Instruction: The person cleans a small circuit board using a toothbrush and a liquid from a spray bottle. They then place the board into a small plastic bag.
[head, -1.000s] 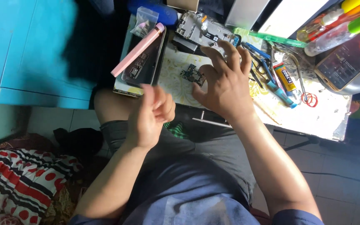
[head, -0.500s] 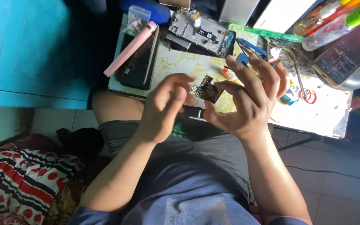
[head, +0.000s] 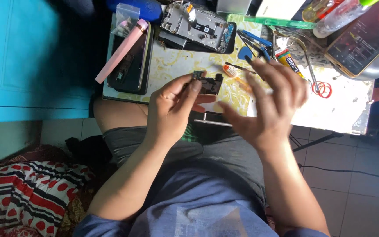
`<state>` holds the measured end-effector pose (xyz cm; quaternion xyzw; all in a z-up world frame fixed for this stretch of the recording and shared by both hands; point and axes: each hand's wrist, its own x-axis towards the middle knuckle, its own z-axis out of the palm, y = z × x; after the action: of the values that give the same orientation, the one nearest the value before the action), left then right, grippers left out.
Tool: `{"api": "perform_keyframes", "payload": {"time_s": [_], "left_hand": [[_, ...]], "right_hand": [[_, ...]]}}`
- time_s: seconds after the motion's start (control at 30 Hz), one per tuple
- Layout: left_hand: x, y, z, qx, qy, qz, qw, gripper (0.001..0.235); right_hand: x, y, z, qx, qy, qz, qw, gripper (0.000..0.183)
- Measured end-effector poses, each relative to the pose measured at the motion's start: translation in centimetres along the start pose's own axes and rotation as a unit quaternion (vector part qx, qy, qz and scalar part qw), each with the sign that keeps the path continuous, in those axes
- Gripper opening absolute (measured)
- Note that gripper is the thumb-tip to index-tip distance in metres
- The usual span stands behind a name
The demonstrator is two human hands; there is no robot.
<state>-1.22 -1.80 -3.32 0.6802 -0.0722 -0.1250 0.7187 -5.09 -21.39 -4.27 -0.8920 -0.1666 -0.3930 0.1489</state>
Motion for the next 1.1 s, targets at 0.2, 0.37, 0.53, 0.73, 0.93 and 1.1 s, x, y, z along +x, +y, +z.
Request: {"api": "perform_keyframes", "payload": {"time_s": [0.2,0.37,0.53,0.73,0.93,1.1], "left_hand": [[-0.1,-0.3,-0.6,-0.030,0.022,0.002,0.999,0.035],[-0.2,0.0,-0.3,-0.088,0.034,-0.023,0.995,0.033],[-0.4,0.8,-0.6,-0.098,0.013,-0.029,0.995,0.038],[0.4,-1.6,-1.0,-0.227,0.036,-0.080,0.970,0.021],[1.5,-4.7,0.0,-0.258,0.034,-0.095,0.961,0.036],[0.9,-3.6,0.2,-0.262,0.006,-0.040,0.964,0.050]], "right_hand": [[-4.1,1.5,-1.8,-0.133,-0.077,0.092,0.984,0.021],[-5.5,1.6,-1.8,-0.144,-0.145,0.130,0.970,0.006],[-5.6,1.5,-2.5,-0.132,-0.145,0.137,0.971,0.009],[-6.7,0.5,-2.8,0.036,-0.116,0.242,0.963,0.016],[-4.8,-3.2,-1.8,0.158,-0.119,0.281,0.939,0.031],[-2.9,-3.7,-1.2,0.202,-0.103,0.227,0.947,0.031]]}}
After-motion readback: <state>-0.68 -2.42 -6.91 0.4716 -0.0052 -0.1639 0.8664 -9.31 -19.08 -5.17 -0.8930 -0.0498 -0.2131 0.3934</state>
